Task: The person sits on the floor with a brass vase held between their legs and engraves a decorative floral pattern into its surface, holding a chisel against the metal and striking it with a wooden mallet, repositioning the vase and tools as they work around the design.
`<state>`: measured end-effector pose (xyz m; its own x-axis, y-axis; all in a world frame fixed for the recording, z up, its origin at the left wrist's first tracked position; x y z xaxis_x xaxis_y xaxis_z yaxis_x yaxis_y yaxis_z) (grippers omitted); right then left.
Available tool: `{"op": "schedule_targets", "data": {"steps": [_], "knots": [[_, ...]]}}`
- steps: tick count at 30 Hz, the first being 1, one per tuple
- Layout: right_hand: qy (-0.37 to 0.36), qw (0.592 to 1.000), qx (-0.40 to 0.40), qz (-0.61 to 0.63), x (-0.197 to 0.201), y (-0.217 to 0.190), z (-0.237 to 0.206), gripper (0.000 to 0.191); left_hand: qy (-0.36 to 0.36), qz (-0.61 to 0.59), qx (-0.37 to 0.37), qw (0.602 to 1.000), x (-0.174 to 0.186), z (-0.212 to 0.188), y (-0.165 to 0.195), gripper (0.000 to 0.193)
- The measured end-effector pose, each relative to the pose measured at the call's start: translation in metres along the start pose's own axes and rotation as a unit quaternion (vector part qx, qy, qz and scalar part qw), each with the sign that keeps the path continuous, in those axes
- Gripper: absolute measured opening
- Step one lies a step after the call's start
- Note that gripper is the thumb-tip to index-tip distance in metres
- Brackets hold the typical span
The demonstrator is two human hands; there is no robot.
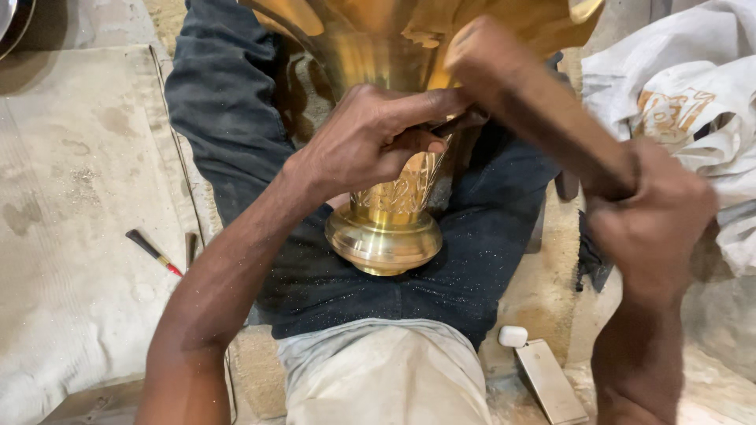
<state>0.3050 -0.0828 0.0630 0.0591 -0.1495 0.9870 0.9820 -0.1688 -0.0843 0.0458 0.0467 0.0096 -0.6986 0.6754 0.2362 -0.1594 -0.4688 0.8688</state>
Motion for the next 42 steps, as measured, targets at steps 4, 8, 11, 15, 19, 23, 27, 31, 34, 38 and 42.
{"op": "schedule_targets", "data": {"steps": [4, 8, 11, 15, 19, 23, 27, 31, 34, 38, 42], "knots": [[-0.031, 0.986, -0.025, 0.162, -0.006, 0.006, -0.005, 0.026, 0.004, -0.015, -0.027, 1.000, 0.000, 0.001, -0.001, 0.062], [0.001, 0.991, -0.024, 0.130, -0.003, -0.002, -0.009, 0.027, -0.016, 0.001, 0.031, 0.999, -0.002, 0.000, -0.010, 0.061], [-0.008, 0.985, -0.045, 0.166, -0.006, -0.011, -0.007, 0.025, -0.004, -0.017, -0.025, 1.000, 0.001, 0.000, -0.002, 0.062], [0.012, 0.994, -0.016, 0.106, -0.003, -0.023, -0.003, 0.030, -0.009, -0.023, -0.041, 0.999, 0.002, 0.001, 0.004, 0.060], [0.015, 0.951, -0.068, 0.301, -0.014, -0.012, -0.009, 0.026, -0.028, -0.010, 0.019, 0.999, 0.000, 0.004, -0.003, 0.060], [0.009, 0.981, -0.014, 0.191, -0.017, -0.004, -0.013, 0.025, -0.025, 0.001, 0.008, 1.000, 0.002, 0.005, -0.002, 0.063], [-0.031, 0.981, -0.061, 0.183, -0.021, -0.002, -0.012, 0.030, -0.043, 0.005, 0.032, 0.999, 0.002, 0.005, -0.004, 0.057], [0.012, 0.978, -0.026, 0.207, -0.011, -0.015, -0.006, 0.034, -0.031, -0.038, -0.019, 0.999, 0.006, 0.005, 0.003, 0.060], [0.020, 0.947, -0.033, 0.318, -0.012, -0.013, -0.007, 0.028, -0.036, -0.029, -0.017, 0.999, 0.004, 0.005, 0.001, 0.059], [-0.008, 0.976, -0.031, 0.215, -0.018, -0.002, -0.012, 0.027, -0.039, -0.020, -0.014, 0.999, 0.004, 0.007, -0.002, 0.058], [-0.025, 0.985, -0.044, 0.163, -0.018, -0.002, -0.015, 0.032, -0.073, 0.013, 0.024, 0.997, 0.005, 0.007, -0.005, 0.047]]}}
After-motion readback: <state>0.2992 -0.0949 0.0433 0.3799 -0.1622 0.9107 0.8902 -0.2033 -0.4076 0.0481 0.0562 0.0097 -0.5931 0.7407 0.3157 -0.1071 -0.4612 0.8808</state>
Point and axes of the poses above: each hand's wrist, its own z-axis towards the middle knuckle, its own x-axis out of the back of the hand, y = z × x, the point moved 6 cm from there along z, towards the middle knuckle, and after that the axes turned 12 degrees about -z, right-handed, at the moved point
